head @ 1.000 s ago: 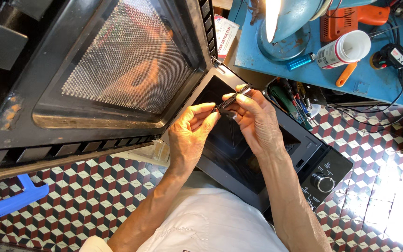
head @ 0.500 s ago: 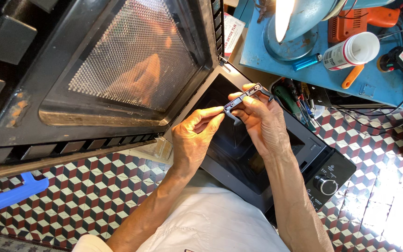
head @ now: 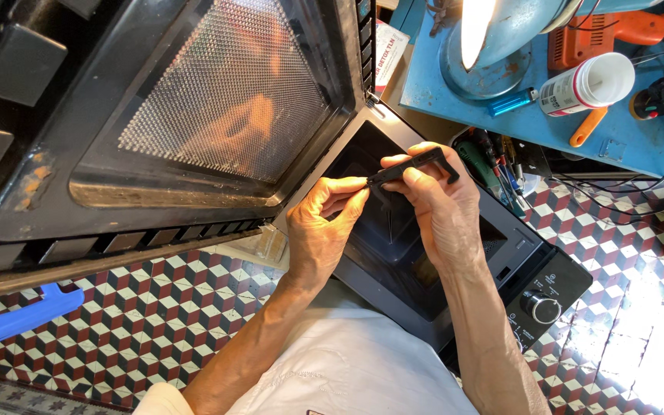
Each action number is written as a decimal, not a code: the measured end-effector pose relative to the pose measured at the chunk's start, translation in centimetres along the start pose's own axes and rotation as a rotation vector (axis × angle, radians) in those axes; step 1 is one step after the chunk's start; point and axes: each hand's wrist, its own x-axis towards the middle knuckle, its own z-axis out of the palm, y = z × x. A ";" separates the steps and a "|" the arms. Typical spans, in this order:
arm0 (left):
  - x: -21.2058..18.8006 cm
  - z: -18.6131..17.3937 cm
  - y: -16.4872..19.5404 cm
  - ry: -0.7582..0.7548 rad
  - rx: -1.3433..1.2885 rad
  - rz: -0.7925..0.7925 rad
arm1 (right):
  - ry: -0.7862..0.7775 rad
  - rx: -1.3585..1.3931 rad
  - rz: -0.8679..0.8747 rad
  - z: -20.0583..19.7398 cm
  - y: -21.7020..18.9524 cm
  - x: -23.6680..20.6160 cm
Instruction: The person uses a flashlight to inspect the microwave door hinge area, then retrieves a screwdriver and a small metal hinge part from a workbench. They repeatedly test-fit the hinge into the microwave door frame, adjusting its position and orientation to check alignment.
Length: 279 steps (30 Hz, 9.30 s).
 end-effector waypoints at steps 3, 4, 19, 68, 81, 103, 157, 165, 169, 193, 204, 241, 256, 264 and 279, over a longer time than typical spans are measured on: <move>0.0 0.1 -0.2 -0.002 0.023 0.050 | 0.018 -0.099 -0.077 0.7 -0.3 -0.6; 0.1 0.1 -0.2 -0.002 0.040 0.059 | 0.025 -0.146 -0.094 0.9 -0.5 -0.8; 0.4 -0.2 0.3 -0.028 0.449 0.507 | 0.047 -0.341 -0.217 1.6 -1.0 -3.0; 1.1 1.8 2.1 -0.178 -0.056 -0.123 | 0.239 0.026 -0.097 -0.9 -2.2 -0.1; 1.6 1.0 2.0 -0.215 -0.325 -0.384 | 0.128 0.238 -0.025 -1.4 -1.5 -0.2; 3.4 -0.4 0.8 -0.329 -0.374 -0.461 | -0.045 -0.324 -0.248 -1.0 -3.6 -0.6; 11.8 6.8 -4.0 -0.245 -0.485 -0.424 | 0.282 -0.189 -0.209 -4.8 1.3 9.5; 12.6 7.9 -3.0 -0.221 -0.488 -0.432 | 0.203 0.067 -0.133 -6.1 1.2 11.5; 12.7 8.2 -2.8 -0.182 -0.461 -0.448 | 0.157 0.071 -0.161 -6.4 1.3 11.9; 11.9 7.8 -2.8 -0.156 -0.608 -0.488 | 0.266 -0.386 -0.362 -3.7 0.6 10.2; 10.7 9.7 -2.9 0.006 -0.620 -0.439 | 0.322 -0.433 -0.484 -3.2 1.9 9.5; 10.3 8.2 -2.6 -0.192 -0.760 -0.502 | 0.348 -0.456 -0.468 -3.2 1.3 7.3; 11.3 6.8 -2.9 -0.278 -0.689 -0.441 | 0.269 -0.054 -0.302 -5.2 2.0 8.9; 11.2 5.6 -3.8 -0.308 -0.841 -0.499 | 0.310 -0.080 -0.219 -3.4 1.4 9.0; 7.8 1.8 -4.9 -0.301 -0.621 -0.473 | 0.124 -0.174 0.088 -2.3 0.7 6.9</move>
